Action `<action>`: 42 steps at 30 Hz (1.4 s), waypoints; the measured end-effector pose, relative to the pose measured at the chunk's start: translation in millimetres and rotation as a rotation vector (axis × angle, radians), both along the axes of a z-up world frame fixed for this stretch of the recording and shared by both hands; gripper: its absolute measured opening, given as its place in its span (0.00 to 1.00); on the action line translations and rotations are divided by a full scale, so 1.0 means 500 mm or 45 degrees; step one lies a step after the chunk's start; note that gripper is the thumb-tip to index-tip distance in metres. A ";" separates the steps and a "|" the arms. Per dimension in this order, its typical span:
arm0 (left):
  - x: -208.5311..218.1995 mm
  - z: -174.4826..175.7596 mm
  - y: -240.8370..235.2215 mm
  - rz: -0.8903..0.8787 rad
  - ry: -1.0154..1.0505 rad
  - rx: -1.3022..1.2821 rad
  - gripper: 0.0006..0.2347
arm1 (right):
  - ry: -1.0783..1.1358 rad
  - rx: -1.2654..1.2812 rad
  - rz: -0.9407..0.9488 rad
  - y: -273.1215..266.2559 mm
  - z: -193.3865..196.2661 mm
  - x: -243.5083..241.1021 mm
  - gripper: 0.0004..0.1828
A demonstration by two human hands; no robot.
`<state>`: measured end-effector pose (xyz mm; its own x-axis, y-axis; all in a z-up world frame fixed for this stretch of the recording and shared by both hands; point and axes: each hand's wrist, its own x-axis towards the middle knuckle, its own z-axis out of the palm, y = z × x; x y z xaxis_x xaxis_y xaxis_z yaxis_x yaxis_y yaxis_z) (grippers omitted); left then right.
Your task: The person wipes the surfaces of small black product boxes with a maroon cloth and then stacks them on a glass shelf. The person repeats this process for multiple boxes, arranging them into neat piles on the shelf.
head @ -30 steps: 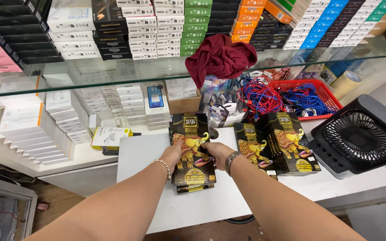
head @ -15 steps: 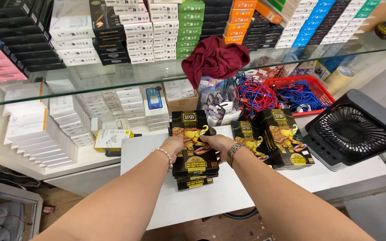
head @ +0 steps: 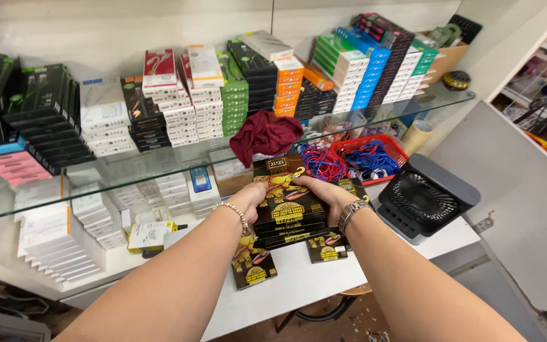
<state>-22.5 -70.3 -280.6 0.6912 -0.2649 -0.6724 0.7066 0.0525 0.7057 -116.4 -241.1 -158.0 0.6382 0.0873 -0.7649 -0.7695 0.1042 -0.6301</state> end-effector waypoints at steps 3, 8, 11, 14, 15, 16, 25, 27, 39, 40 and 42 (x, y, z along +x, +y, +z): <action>0.002 0.100 -0.042 -0.067 -0.030 -0.056 0.21 | -0.059 0.046 -0.058 -0.028 0.080 -0.014 0.22; -0.022 0.308 -0.063 -0.027 0.022 -0.158 0.20 | -0.306 0.125 -0.197 -0.063 0.205 -0.045 0.21; -0.037 0.428 -0.066 -0.161 -0.071 -0.145 0.22 | -0.340 0.209 -0.274 -0.064 0.277 -0.059 0.22; -0.044 0.525 -0.076 -0.211 -0.229 -0.437 0.22 | -0.465 0.170 -0.270 -0.064 0.348 -0.062 0.24; -0.042 0.553 -0.078 -0.221 -0.267 -0.413 0.22 | -0.543 0.174 -0.253 -0.064 0.371 -0.057 0.24; -0.038 0.579 -0.079 -0.230 -0.306 -0.388 0.22 | -0.620 0.177 -0.236 -0.066 0.393 -0.051 0.25; 0.001 0.692 -0.084 -0.209 -0.496 -0.535 0.16 | -0.781 -0.072 -0.183 -0.081 0.532 -0.007 0.24; 0.018 0.713 -0.081 -0.183 -0.538 -0.575 0.16 | -0.826 -0.105 -0.182 -0.074 0.562 -0.004 0.25; 0.096 0.891 0.109 0.051 -0.826 -0.368 0.19 | -1.137 0.338 0.052 0.082 0.632 0.071 0.18; 0.093 0.909 0.138 0.042 -0.845 -0.432 0.21 | -1.130 0.364 0.069 0.095 0.643 0.095 0.17; 0.082 0.923 0.181 0.075 -0.927 -0.531 0.24 | -1.078 0.435 0.078 0.118 0.668 0.142 0.16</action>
<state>18.6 20.0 181.1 0.9350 -0.3426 0.0917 0.0703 0.4325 0.8989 -45.4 -182.2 175.9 0.9610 0.2748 0.0305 -0.0742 0.3627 -0.9289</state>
